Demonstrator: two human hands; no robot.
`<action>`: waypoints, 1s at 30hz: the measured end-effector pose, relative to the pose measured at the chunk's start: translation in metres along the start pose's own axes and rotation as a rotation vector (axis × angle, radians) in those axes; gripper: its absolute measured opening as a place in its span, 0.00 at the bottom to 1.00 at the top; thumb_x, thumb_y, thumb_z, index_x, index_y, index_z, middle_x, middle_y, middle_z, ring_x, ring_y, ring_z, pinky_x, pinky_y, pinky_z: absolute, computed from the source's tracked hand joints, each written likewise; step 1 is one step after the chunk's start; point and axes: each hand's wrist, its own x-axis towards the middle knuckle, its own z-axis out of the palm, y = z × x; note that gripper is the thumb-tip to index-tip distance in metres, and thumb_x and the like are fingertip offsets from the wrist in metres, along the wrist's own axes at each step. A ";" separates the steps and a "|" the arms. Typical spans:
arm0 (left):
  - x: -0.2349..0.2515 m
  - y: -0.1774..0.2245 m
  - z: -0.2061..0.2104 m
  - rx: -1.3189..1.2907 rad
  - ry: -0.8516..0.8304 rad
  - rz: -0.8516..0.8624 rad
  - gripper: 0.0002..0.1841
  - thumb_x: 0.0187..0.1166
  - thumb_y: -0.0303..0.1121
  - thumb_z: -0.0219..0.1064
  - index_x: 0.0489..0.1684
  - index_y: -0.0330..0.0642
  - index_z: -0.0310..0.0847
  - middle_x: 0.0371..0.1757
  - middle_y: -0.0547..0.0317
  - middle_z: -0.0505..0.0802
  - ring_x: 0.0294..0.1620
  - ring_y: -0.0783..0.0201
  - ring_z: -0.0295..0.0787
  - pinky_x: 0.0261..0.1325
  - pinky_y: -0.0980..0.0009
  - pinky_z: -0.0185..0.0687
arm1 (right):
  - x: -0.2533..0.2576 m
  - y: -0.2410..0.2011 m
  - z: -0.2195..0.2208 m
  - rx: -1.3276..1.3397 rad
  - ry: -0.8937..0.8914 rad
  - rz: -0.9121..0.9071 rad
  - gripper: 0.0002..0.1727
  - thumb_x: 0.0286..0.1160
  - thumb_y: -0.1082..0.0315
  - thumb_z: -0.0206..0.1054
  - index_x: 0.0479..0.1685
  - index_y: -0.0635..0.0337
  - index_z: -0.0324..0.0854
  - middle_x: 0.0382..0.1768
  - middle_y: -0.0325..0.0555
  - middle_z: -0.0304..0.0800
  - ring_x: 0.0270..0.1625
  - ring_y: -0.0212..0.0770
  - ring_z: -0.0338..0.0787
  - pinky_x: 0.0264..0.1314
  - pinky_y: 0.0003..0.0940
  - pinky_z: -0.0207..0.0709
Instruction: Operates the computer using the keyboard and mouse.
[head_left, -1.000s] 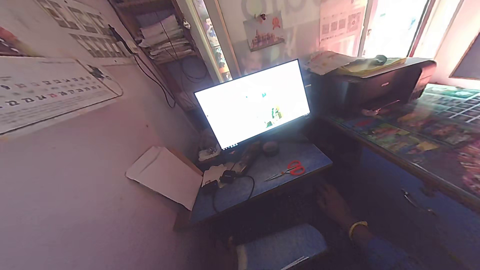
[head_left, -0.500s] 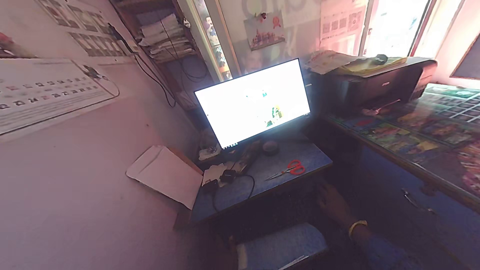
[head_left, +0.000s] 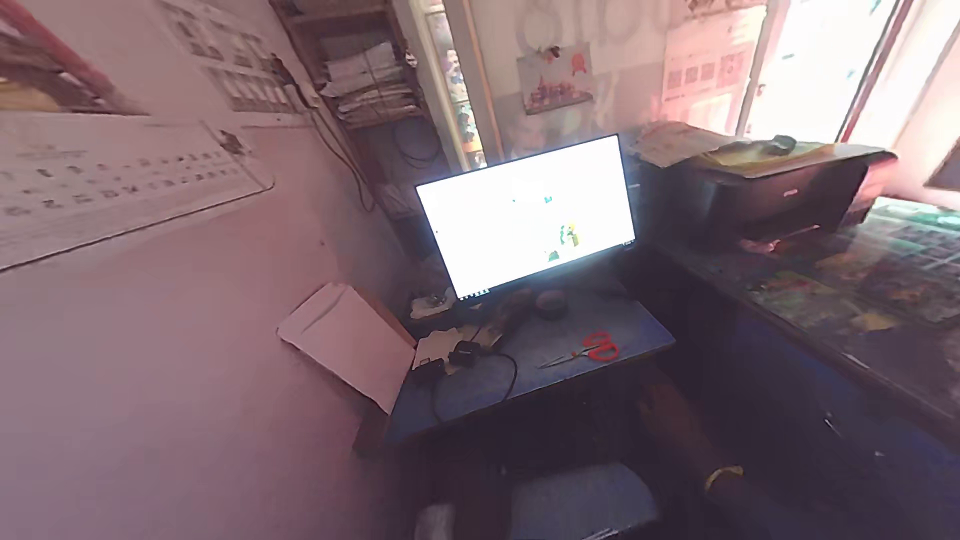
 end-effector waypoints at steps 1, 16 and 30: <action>0.003 0.017 -0.003 0.012 -0.046 0.064 0.32 0.93 0.51 0.40 0.86 0.41 0.68 0.90 0.44 0.69 0.93 0.42 0.56 0.93 0.40 0.42 | -0.002 -0.001 0.000 -0.013 0.015 0.008 0.30 0.85 0.47 0.54 0.80 0.53 0.76 0.83 0.55 0.73 0.84 0.56 0.74 0.84 0.55 0.70; 0.009 0.077 0.028 -0.279 -0.016 0.249 0.30 0.89 0.54 0.52 0.77 0.41 0.80 0.91 0.49 0.69 0.93 0.49 0.58 0.95 0.48 0.46 | -0.010 0.008 0.009 0.022 0.042 -0.060 0.31 0.82 0.49 0.60 0.80 0.56 0.77 0.84 0.57 0.72 0.86 0.57 0.71 0.87 0.51 0.66; 0.005 0.083 -0.007 -0.374 -0.119 0.271 0.38 0.82 0.58 0.56 0.87 0.43 0.68 0.92 0.52 0.67 0.94 0.51 0.56 0.95 0.47 0.44 | -0.012 0.003 0.001 0.042 0.032 -0.079 0.28 0.83 0.53 0.60 0.80 0.52 0.78 0.85 0.58 0.70 0.86 0.57 0.72 0.86 0.52 0.68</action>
